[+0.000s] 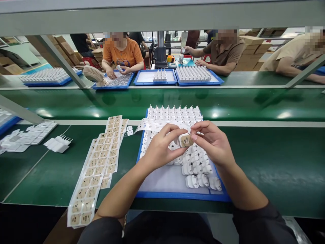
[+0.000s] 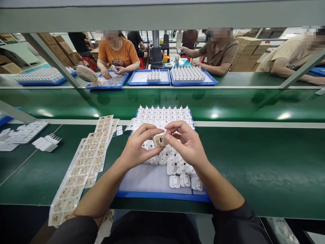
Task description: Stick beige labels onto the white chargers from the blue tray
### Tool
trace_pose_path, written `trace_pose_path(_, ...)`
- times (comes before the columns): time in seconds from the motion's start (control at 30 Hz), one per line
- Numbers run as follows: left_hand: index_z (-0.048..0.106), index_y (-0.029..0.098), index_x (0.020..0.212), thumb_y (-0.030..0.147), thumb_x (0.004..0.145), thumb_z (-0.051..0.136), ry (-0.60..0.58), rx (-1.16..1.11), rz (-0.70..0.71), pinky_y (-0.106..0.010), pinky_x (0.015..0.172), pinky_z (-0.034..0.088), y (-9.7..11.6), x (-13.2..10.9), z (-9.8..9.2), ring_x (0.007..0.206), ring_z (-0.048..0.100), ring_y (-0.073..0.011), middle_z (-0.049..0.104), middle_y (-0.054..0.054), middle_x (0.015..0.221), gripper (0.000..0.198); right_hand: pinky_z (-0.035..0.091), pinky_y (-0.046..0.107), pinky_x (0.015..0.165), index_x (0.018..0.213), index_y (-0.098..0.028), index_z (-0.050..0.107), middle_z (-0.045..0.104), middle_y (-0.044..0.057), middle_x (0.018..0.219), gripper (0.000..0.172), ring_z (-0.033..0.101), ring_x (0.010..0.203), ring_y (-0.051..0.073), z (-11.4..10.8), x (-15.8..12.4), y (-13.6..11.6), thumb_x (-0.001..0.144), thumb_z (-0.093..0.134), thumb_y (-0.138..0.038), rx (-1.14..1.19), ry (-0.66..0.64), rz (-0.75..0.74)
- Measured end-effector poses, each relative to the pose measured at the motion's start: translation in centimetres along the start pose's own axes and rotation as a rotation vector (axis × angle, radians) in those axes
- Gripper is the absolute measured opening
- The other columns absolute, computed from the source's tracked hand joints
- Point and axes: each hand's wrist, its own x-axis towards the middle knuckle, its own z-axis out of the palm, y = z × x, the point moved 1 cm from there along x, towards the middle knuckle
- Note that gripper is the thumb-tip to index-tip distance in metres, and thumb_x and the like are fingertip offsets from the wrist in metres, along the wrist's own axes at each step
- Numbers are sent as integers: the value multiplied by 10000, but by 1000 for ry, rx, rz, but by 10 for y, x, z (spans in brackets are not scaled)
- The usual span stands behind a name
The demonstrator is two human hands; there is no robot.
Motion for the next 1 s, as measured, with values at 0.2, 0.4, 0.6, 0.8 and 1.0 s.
trace_pose_path(0.2, 623, 237, 1199, 237, 878, 721, -2, 23, 2, -293, 768, 589, 2, 0, -1, 956, 650, -174, 624, -60, 1073, 335, 579, 298, 696, 1043, -259, 674, 629, 9, 836, 152, 648, 799, 174, 2, -1, -2, 908, 728, -304, 13, 2, 10)
trace_pose_path(0.4, 618, 243, 1203, 253, 884, 715, -9, 40, -8, -292, 770, 594, 2, 0, -1, 958, 658, -178, 630, -61, 1079, 334, 582, 301, 693, 1041, -258, 675, 629, 8, 826, 157, 647, 796, 176, 3, -1, -2, 905, 733, -310, 6, 9, 17)
trace_pose_path(0.6, 619, 231, 1198, 235, 875, 720, -12, 46, -13, -294, 772, 592, 2, 0, -2, 953, 660, -180, 630, -60, 1082, 338, 580, 289, 715, 1045, -264, 684, 618, 7, 837, 137, 631, 801, 164, 3, -1, -2, 913, 721, -267, 20, 6, 9)
trace_pose_path(0.8, 620, 233, 1187, 248, 877, 712, -16, 51, -30, -291, 759, 591, 3, 0, -2, 944, 662, -180, 632, -58, 1080, 323, 582, 293, 726, 1035, -262, 684, 620, 9, 855, 124, 631, 815, 166, 5, -2, -2, 916, 714, -245, 16, 23, 7)
trace_pose_path(1.0, 615, 223, 1188, 244, 878, 715, -13, 60, -21, -290, 768, 586, 3, 0, -2, 945, 659, -180, 631, -63, 1081, 326, 581, 300, 727, 1058, -264, 677, 628, 14, 886, 144, 644, 832, 171, 6, -4, 0, 920, 715, -254, -11, 42, -14)
